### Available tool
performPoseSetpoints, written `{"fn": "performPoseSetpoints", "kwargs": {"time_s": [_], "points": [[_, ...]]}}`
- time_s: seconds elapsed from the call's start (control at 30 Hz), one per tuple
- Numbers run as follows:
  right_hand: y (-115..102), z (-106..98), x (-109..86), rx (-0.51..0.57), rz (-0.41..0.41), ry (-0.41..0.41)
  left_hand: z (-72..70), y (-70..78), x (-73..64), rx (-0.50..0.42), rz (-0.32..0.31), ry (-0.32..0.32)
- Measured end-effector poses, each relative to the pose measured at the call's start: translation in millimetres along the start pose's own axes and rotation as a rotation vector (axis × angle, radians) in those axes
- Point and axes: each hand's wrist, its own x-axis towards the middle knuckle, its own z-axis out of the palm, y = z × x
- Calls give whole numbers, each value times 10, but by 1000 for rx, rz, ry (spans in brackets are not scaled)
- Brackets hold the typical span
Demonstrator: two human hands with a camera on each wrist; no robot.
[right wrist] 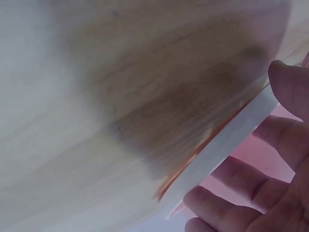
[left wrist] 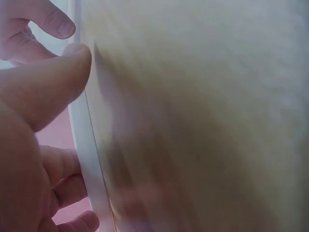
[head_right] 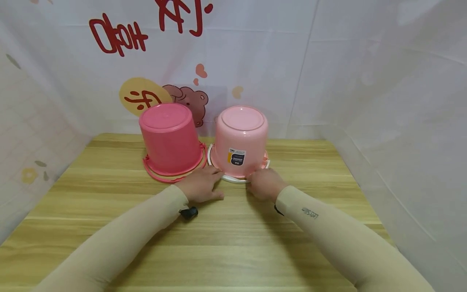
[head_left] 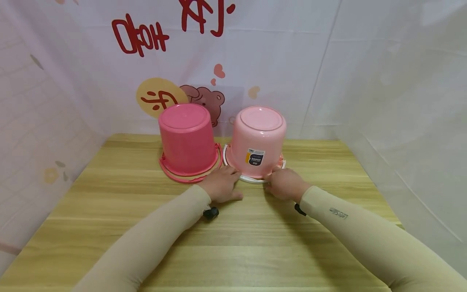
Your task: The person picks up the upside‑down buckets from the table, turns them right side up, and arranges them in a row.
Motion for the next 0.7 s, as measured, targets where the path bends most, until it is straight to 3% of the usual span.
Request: {"fn": "performPoseSetpoints", "kwargs": {"time_s": [0.43, 0.7], "points": [[-11, -59, 62, -6, 2, -88, -2, 6, 22, 26, -5, -19], [20, -45, 44, -14, 6, -49, -22, 5, 37, 35, 8, 6]]}}
